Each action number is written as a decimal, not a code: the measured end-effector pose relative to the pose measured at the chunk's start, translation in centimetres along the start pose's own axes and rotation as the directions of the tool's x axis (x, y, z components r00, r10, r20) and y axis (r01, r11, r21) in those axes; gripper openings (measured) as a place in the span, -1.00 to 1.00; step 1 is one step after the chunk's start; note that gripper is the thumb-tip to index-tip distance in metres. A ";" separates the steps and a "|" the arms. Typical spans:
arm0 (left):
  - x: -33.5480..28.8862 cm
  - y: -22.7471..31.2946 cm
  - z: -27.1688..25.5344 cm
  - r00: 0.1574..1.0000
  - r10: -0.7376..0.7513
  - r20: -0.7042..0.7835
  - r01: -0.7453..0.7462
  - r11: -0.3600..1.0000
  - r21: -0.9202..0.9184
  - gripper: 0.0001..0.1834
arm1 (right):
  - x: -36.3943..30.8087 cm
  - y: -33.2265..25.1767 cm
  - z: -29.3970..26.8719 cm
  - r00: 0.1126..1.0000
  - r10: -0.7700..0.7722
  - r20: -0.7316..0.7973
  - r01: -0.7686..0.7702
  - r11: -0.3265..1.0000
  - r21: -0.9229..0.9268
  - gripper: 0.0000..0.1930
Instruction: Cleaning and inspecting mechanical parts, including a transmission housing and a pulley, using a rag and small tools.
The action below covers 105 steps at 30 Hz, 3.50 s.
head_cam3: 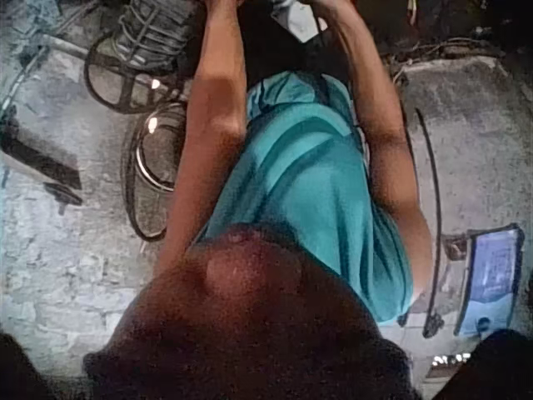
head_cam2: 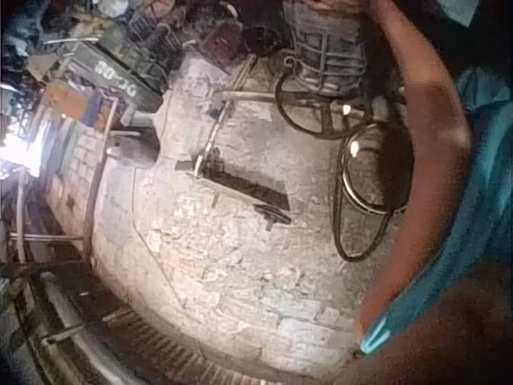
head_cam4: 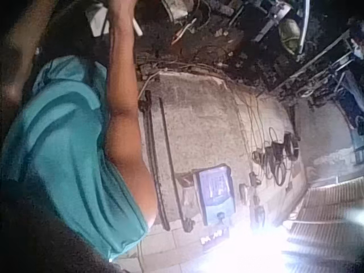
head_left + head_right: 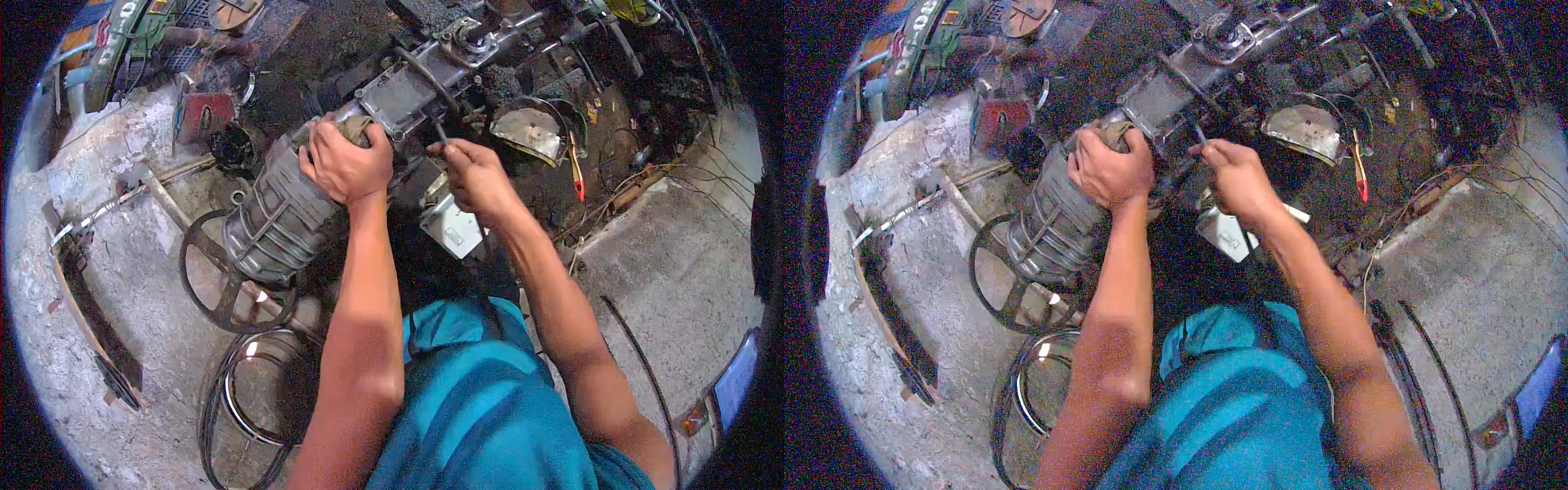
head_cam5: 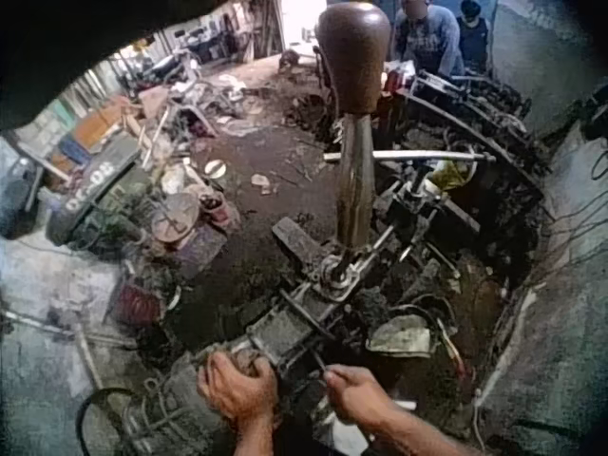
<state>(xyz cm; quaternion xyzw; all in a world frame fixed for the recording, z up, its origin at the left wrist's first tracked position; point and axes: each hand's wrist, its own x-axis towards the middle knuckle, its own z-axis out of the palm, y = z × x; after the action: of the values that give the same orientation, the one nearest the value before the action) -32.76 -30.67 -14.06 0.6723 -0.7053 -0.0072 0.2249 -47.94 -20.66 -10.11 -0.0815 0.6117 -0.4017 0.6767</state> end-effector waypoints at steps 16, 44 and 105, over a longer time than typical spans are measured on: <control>0.2 -1.0 0.1 1.000 0.001 -0.019 -0.001 1.000 0.022 -0.47 | 0.4 -1.9 -1.0 0.999 0.007 -0.033 -0.011 0.990 -0.143 -0.72; 0.0 -0.6 0.6 0.990 0.089 -0.110 -0.078 0.992 0.101 -0.55 | 0.7 0.3 -0.2 0.996 -0.084 -0.039 0.068 0.948 -0.311 -0.70; -0.1 -0.4 0.1 1.000 0.015 -0.015 -0.014 1.000 0.018 -0.49 | 0.3 -1.9 -2.0 0.964 0.149 0.222 -0.155 0.988 0.011 -0.67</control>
<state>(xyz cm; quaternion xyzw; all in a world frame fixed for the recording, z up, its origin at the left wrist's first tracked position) -32.45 -30.62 -14.27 0.6692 -0.7084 0.0055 0.2243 -50.57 -21.35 -9.74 -0.0689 0.5316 -0.3456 0.7702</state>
